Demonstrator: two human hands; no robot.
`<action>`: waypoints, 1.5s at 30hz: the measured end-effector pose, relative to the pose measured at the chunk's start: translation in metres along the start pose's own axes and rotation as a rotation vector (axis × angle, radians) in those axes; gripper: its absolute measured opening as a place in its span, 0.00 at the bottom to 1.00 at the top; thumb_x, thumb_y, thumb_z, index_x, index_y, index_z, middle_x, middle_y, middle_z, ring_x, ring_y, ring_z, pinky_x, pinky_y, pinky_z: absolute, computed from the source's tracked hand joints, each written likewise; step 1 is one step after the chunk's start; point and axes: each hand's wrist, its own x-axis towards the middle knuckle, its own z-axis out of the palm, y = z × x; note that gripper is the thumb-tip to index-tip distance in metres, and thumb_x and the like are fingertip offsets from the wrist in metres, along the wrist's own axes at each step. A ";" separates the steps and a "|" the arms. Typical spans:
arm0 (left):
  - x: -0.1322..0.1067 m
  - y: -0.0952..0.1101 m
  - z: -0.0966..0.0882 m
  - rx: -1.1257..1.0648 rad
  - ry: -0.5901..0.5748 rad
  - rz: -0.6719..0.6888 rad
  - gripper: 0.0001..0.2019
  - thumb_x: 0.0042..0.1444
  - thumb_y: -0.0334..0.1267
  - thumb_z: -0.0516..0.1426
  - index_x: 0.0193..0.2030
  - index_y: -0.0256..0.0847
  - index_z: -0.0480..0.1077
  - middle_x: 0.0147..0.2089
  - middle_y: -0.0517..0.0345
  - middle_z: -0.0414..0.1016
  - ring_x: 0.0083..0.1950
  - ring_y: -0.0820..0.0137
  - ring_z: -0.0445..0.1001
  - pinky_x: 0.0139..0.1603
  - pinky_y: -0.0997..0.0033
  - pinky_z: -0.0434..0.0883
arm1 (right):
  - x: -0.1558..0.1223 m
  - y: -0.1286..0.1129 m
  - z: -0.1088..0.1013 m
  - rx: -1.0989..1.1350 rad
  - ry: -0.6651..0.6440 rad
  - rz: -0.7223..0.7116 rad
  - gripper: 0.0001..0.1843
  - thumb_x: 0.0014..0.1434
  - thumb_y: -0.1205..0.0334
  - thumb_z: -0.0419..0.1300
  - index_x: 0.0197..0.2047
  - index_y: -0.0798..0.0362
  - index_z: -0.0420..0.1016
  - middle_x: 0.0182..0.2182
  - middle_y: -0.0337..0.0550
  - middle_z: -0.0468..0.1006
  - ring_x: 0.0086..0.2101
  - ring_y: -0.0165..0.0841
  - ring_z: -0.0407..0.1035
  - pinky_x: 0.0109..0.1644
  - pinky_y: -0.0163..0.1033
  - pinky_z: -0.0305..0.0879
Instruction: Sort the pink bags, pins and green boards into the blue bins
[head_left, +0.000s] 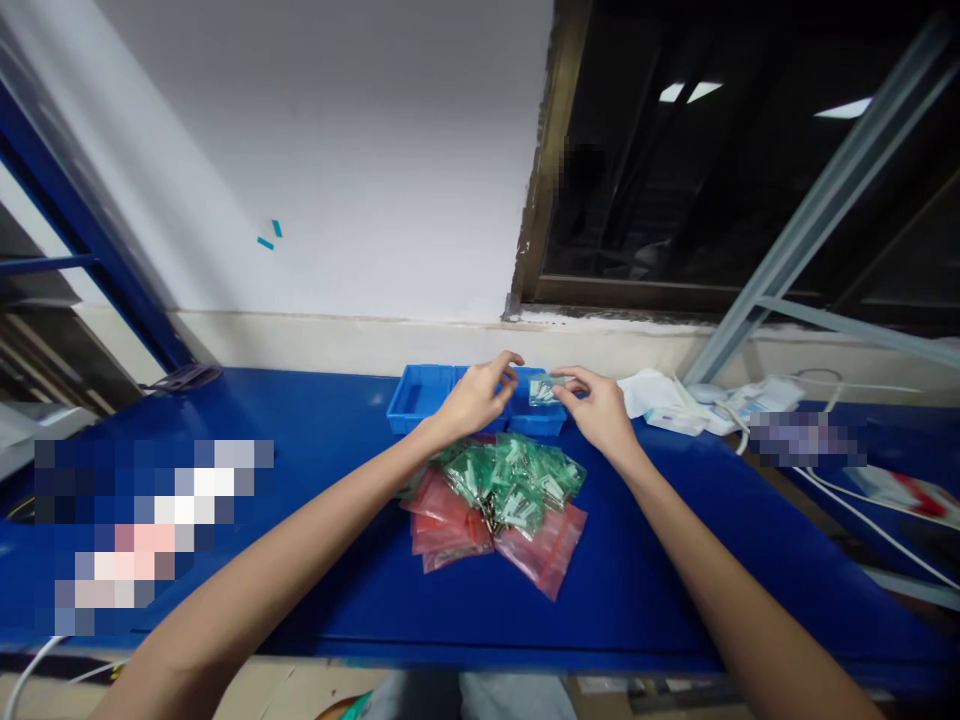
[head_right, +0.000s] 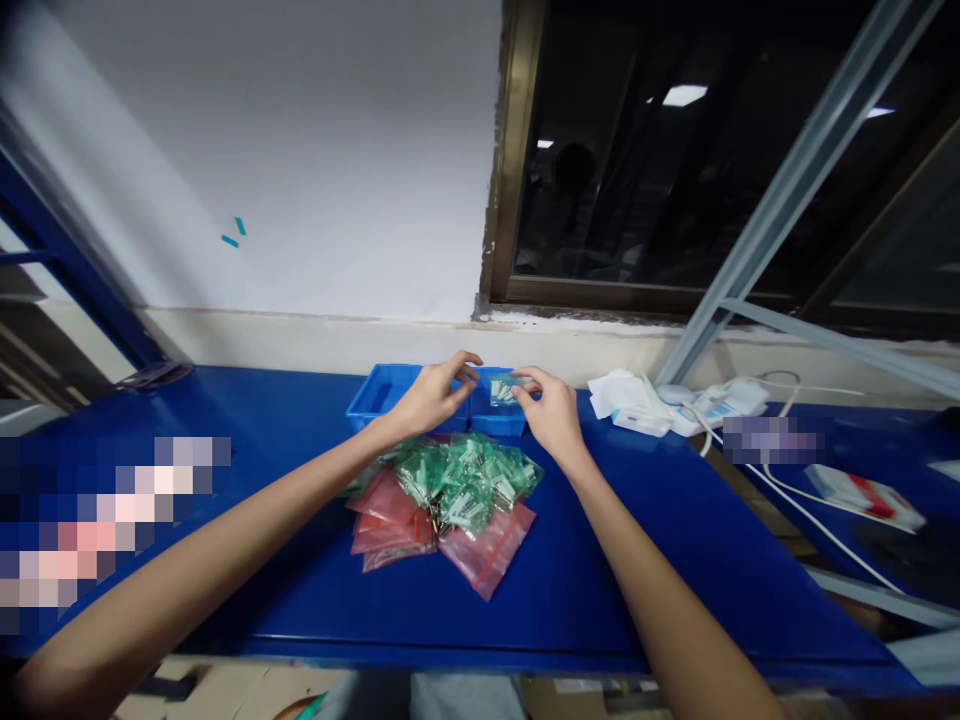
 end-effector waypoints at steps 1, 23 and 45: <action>-0.004 -0.001 -0.006 0.050 -0.006 0.008 0.18 0.62 0.26 0.51 0.58 0.40 0.63 0.48 0.51 0.77 0.46 0.67 0.77 0.48 0.66 0.72 | -0.001 0.001 0.001 -0.005 -0.016 -0.008 0.15 0.56 0.61 0.60 0.46 0.53 0.80 0.27 0.41 0.79 0.31 0.37 0.74 0.40 0.39 0.67; -0.074 0.002 -0.050 0.359 -0.043 0.067 0.15 0.65 0.25 0.47 0.51 0.37 0.70 0.48 0.47 0.72 0.50 0.61 0.69 0.53 0.57 0.70 | 0.008 -0.001 0.015 -0.543 -0.220 -0.210 0.13 0.64 0.65 0.55 0.45 0.51 0.80 0.33 0.48 0.82 0.35 0.41 0.76 0.41 0.40 0.65; -0.081 0.015 -0.043 0.140 -0.289 -0.016 0.16 0.64 0.49 0.58 0.50 0.39 0.73 0.44 0.52 0.69 0.45 0.64 0.73 0.49 0.61 0.72 | -0.033 -0.026 0.024 -0.148 -0.533 -0.325 0.14 0.65 0.56 0.60 0.52 0.49 0.76 0.45 0.46 0.77 0.43 0.38 0.71 0.49 0.45 0.65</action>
